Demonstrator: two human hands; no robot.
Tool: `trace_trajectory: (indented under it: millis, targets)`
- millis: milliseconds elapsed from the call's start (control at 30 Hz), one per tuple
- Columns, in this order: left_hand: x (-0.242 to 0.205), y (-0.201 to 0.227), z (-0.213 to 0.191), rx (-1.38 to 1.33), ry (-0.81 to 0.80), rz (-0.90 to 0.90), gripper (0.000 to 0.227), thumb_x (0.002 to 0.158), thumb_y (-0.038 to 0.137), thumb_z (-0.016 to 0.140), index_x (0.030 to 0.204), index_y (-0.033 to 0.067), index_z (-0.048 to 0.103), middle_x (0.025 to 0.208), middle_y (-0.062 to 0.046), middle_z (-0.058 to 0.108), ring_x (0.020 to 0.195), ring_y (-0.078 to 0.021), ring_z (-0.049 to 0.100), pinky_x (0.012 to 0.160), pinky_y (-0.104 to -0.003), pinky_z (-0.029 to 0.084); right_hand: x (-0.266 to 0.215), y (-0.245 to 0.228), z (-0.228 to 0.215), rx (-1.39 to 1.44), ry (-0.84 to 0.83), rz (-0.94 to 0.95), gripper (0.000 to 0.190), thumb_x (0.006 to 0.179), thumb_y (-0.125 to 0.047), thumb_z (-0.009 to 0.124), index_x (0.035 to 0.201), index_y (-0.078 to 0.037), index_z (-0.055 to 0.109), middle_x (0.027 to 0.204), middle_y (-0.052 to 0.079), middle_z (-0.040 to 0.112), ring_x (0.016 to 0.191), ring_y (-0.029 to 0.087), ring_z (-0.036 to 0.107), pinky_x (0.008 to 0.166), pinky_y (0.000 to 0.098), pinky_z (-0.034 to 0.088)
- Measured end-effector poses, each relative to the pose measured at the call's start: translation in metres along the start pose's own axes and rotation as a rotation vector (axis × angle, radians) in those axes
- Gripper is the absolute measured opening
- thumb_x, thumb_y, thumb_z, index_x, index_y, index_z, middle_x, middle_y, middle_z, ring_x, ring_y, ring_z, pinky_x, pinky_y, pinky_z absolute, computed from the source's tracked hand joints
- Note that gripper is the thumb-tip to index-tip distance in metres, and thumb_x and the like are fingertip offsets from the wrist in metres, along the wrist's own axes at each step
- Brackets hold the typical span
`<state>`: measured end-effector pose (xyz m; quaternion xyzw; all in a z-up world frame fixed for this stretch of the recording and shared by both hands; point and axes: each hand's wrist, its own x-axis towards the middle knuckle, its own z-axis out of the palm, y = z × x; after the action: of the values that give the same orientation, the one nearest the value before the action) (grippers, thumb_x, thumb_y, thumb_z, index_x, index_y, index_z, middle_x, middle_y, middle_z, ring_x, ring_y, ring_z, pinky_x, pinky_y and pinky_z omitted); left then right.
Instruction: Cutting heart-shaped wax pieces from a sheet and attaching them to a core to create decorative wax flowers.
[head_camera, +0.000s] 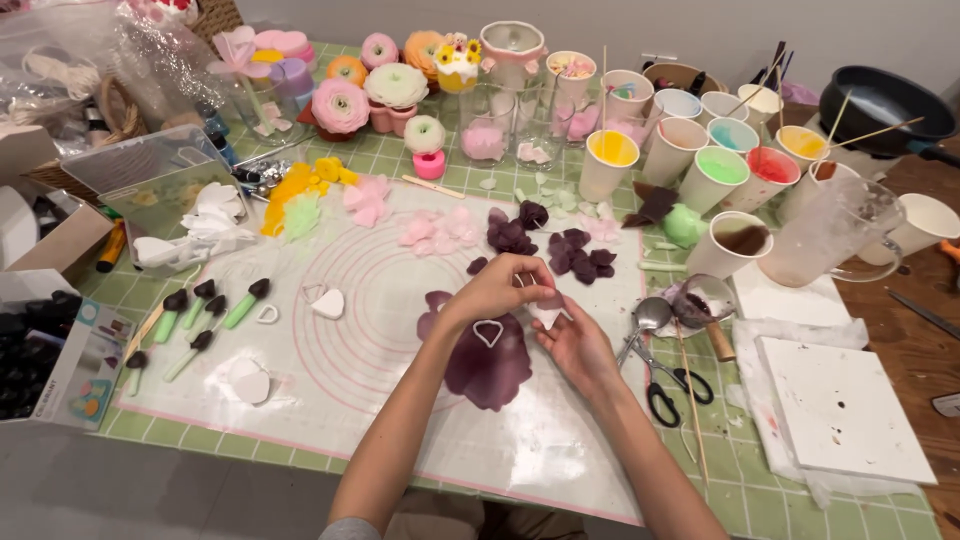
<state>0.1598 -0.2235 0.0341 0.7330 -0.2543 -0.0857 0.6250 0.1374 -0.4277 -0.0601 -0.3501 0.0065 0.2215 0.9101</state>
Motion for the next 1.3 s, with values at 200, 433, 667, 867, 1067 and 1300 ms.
trace_trajectory:
  millis: [200,433,667,867,1067,1300]
  targets:
    - [-0.006,-0.012,0.0,-0.023,0.081,-0.023,0.005,0.092,0.007,0.074,0.092,0.0032,0.072,0.076,0.003,0.066,0.07,-0.0051,0.057,0.062,-0.025,0.046,-0.005,-0.005,0.007,-0.042,0.015,-0.039,0.027,0.111,-0.026,0.049,0.118,-0.002,0.058,0.096,0.006,0.063,0.111,0.033,0.067,0.097,0.0436,0.052]
    - [-0.02,0.018,0.005,0.154,0.074,-0.012,0.008,0.089,0.008,0.075,0.09,0.0014,0.07,0.076,-0.003,0.069,0.07,-0.0106,0.064,0.063,-0.029,0.05,-0.02,-0.011,0.037,-0.14,0.026,-0.032,0.033,0.109,-0.027,0.045,0.124,-0.001,0.058,0.117,0.013,0.069,0.109,0.028,0.066,0.098,0.0433,0.051]
    - [-0.022,0.023,0.005,0.369,0.078,0.019,0.01,0.083,0.011,0.076,0.087,0.0031,0.071,0.089,-0.007,0.062,0.087,-0.0227,0.063,0.076,-0.037,0.049,-0.023,-0.012,0.042,-0.203,0.028,-0.02,0.038,0.109,-0.027,0.044,0.128,0.002,0.06,0.118,0.013,0.069,0.108,0.022,0.065,0.102,0.0427,0.052]
    - [-0.023,0.019,0.011,0.481,0.099,0.04,0.012,0.083,0.012,0.075,0.087,0.0033,0.069,0.09,-0.008,0.062,0.094,-0.0255,0.061,0.08,-0.04,0.049,-0.026,-0.013,0.049,-0.256,0.017,-0.033,0.037,0.109,-0.027,0.045,0.125,0.002,0.061,0.115,0.013,0.069,0.105,0.022,0.066,0.096,0.0418,0.052]
    - [-0.021,0.021,0.02,0.614,0.136,0.108,0.011,0.083,0.011,0.074,0.087,0.0038,0.066,0.091,-0.009,0.064,0.094,-0.0283,0.061,0.08,-0.042,0.049,-0.023,-0.011,0.038,-0.258,0.004,-0.043,0.034,0.111,-0.026,0.045,0.121,0.002,0.062,0.11,0.011,0.068,0.1,0.021,0.065,0.088,0.0392,0.052]
    - [-0.021,0.031,0.022,0.666,0.179,0.206,0.015,0.078,0.01,0.077,0.085,0.0038,0.066,0.09,-0.008,0.066,0.091,-0.0293,0.061,0.081,-0.043,0.049,-0.024,-0.014,0.043,-0.234,0.027,-0.056,0.032,0.11,-0.024,0.046,0.12,0.001,0.063,0.108,0.009,0.068,0.096,0.019,0.064,0.087,0.0386,0.052]
